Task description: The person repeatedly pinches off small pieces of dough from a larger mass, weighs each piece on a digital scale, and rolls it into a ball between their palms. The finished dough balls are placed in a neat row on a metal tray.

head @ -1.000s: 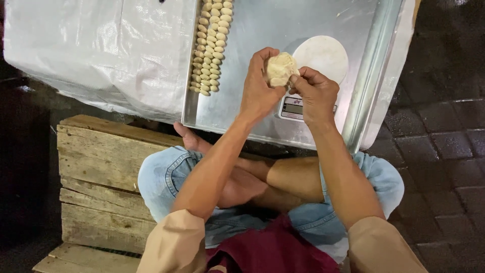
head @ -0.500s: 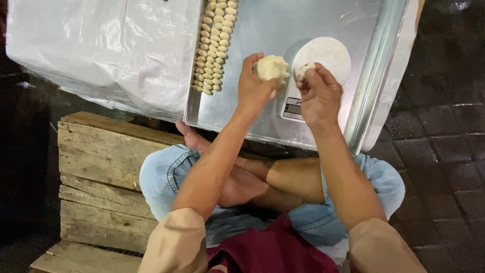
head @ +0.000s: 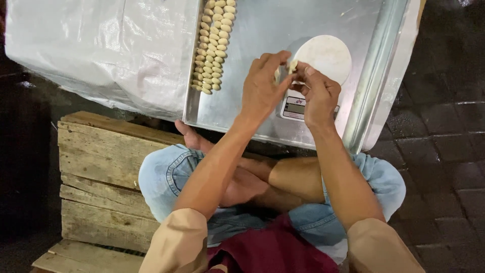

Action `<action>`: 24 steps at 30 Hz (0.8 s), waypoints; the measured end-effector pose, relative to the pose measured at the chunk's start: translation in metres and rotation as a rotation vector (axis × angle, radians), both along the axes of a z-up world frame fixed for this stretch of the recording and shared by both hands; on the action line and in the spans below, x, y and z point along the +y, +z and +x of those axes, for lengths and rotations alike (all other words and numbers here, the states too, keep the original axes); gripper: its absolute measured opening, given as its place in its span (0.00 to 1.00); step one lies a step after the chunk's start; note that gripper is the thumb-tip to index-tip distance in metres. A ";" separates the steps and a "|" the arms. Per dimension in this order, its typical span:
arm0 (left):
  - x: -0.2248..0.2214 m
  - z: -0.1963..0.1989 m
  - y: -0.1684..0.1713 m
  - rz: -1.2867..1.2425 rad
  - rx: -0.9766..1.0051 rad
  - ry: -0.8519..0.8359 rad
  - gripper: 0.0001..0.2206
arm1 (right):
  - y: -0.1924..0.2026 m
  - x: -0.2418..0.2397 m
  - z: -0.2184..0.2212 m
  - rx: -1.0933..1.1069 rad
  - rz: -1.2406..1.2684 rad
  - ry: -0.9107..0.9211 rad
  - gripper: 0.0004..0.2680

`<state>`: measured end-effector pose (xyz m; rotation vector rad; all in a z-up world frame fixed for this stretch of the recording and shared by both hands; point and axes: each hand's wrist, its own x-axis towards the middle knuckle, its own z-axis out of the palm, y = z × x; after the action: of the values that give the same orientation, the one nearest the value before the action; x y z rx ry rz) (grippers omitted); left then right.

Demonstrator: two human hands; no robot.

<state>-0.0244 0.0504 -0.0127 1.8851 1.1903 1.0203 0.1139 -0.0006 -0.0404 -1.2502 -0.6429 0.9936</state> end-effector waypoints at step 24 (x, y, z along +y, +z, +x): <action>0.001 -0.001 0.007 -0.371 -0.256 -0.025 0.15 | -0.006 0.005 0.043 -0.903 -0.208 -0.134 0.03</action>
<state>-0.0257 0.0515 -0.0059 1.4324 1.1127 0.9215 0.1566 0.0045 -0.0459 -1.9090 -1.1394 0.3422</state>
